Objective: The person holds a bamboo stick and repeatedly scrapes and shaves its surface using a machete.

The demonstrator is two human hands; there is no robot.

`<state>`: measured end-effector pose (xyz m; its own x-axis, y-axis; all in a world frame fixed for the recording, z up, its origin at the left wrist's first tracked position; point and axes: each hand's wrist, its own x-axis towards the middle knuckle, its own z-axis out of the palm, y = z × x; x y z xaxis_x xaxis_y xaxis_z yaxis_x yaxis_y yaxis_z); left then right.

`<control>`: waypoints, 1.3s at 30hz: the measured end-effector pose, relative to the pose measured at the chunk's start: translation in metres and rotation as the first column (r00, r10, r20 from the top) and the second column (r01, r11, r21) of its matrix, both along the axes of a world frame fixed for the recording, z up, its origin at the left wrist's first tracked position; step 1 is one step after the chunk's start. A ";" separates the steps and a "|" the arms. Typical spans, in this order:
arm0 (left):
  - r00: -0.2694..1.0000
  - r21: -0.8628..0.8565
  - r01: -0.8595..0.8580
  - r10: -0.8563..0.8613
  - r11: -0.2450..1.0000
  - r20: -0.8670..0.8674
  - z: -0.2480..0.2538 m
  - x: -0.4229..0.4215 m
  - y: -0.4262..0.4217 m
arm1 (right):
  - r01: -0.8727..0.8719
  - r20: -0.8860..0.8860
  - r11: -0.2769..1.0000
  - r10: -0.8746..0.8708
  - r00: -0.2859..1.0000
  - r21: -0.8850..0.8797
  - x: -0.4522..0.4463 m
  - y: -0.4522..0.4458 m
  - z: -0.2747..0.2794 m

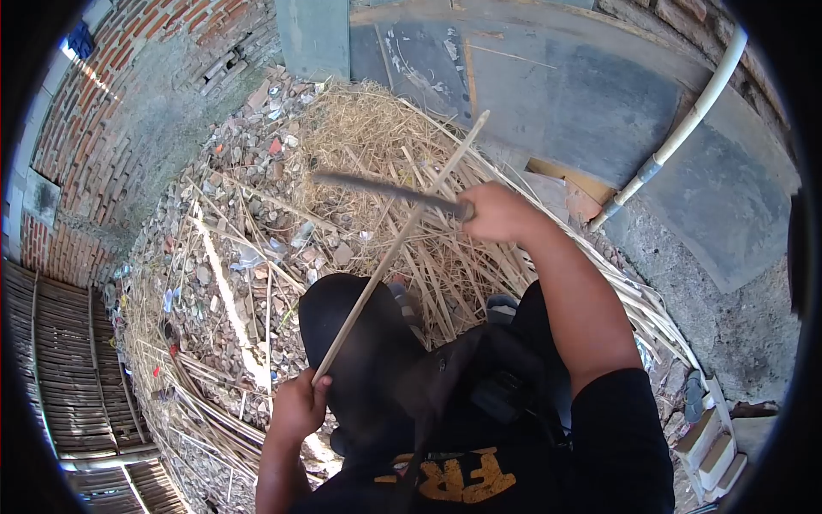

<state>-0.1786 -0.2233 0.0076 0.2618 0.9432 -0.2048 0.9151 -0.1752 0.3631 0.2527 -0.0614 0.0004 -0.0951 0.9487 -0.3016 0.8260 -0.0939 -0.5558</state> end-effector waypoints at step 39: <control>0.993 -0.099 -0.042 0.052 0.994 0.102 0.009 -0.021 -0.007 | -0.019 0.243 0.992 -0.012 0.970 0.125 0.024 -0.018 0.016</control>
